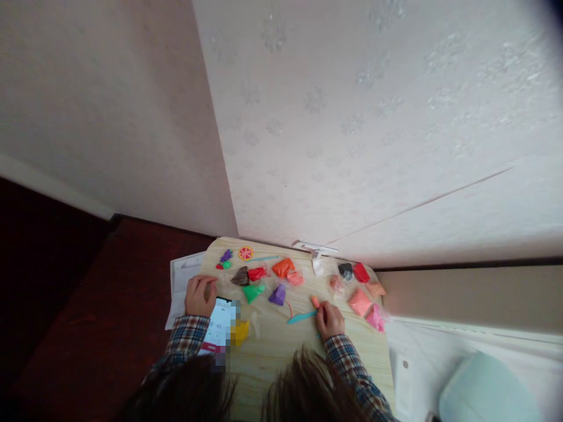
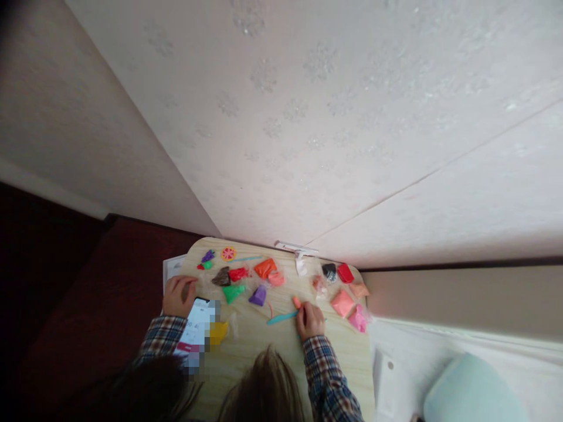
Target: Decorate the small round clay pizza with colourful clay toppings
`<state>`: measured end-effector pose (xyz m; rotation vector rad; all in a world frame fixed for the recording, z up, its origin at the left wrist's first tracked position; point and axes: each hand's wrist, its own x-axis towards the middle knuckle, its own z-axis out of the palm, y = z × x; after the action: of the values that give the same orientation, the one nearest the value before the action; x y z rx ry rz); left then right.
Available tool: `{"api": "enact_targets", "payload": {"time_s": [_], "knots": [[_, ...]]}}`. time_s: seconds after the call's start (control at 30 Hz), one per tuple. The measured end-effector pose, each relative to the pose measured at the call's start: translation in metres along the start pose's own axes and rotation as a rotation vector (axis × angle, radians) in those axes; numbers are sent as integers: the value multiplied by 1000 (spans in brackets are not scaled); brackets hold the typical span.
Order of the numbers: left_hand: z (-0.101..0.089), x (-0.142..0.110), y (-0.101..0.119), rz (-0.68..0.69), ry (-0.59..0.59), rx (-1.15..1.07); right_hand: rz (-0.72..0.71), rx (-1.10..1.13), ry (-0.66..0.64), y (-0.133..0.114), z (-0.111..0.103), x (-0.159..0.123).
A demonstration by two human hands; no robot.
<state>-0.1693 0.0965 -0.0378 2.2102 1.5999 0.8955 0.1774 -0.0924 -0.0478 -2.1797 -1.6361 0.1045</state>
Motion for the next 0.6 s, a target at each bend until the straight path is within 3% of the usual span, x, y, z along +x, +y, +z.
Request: {"api": "enact_targets", "payload": {"time_s": [0.37, 0.6], "knots": [[-5, 4, 5, -3, 8, 78, 37, 139, -32, 2, -2, -2], [-9, 6, 5, -105, 29, -6, 16, 230, -73, 10, -6, 0]]}}
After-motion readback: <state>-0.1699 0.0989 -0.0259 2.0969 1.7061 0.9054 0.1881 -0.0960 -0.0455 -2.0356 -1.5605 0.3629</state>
